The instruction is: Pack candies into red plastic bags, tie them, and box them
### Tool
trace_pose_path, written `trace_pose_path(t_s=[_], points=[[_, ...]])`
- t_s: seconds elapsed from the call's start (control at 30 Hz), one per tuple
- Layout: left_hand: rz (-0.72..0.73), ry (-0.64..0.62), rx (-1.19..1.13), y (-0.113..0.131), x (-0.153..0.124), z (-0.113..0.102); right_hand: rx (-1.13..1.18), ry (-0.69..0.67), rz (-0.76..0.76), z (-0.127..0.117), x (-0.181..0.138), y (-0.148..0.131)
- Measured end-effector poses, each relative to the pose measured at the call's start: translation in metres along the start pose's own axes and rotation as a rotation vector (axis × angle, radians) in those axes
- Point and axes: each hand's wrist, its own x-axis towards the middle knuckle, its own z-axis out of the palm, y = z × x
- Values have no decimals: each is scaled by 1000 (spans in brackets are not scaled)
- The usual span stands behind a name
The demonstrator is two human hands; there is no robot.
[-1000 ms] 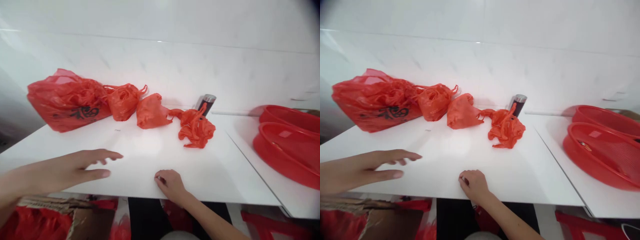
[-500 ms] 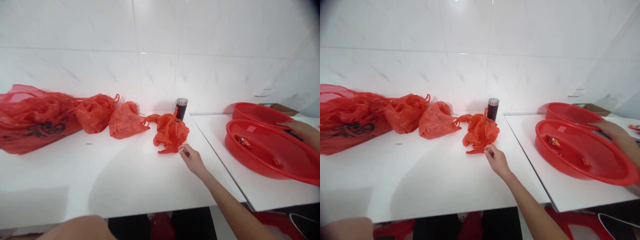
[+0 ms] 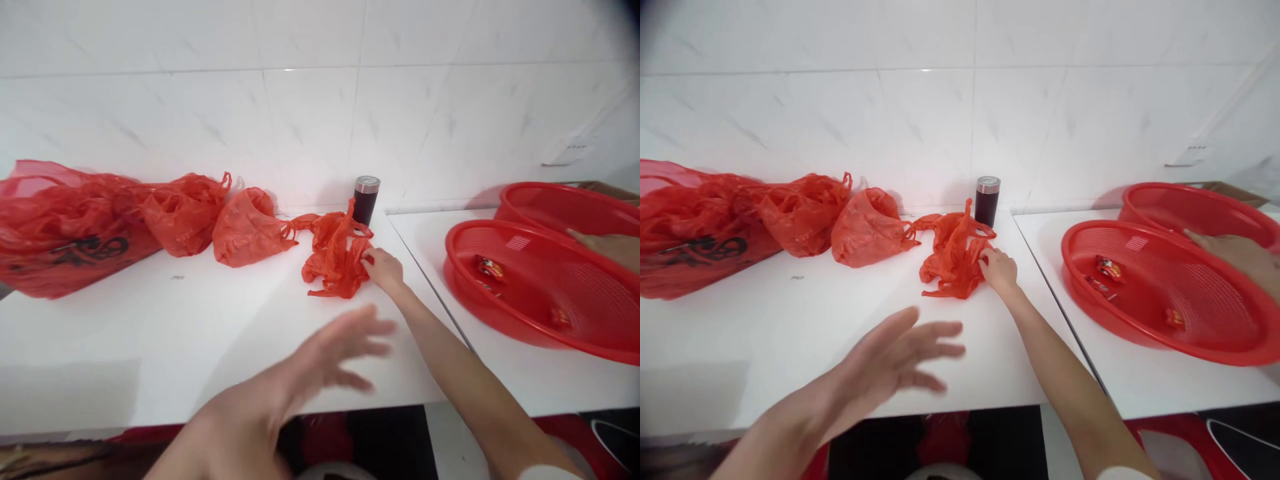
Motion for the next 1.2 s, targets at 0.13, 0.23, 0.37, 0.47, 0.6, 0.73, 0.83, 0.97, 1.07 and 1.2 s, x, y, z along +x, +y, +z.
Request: trace_pose_path(t_s=[0.13, 0.23, 0.37, 0.47, 0.6, 0.73, 0.83, 0.97, 1.07, 1.2], points=[[-122, 184, -46, -35, 12, -7, 138, 164, 30, -21, -6, -3], [-170, 371, -25, -73, 27, -9, 259, 164, -54, -22, -16, -10], [-35, 400, 302, -102, 62, -10, 212, -118, -30, 1, -26, -10], [71, 415, 509, -108, 103, -25, 254, -100, 4, 6, -31, -5], [116, 558, 567, -107, 147, -53, 362, 120, 32, -23, -41, -6], [129, 661, 607, -97, 137, -51, 608, 310, 57, -57, -62, -14], [129, 730, 727, -89, 104, -30, 726, 336, 108, -66, -80, -22], [198, 711, 804, -85, 70, 3, 877, 320, 232, -58, -102, -35], [259, 569, 763, -84, 63, 23, 974, 172, 293, -47, -114, -52], [223, 361, 452, -75, 64, 35, 888, -36, 213, -40, -116, -68]])
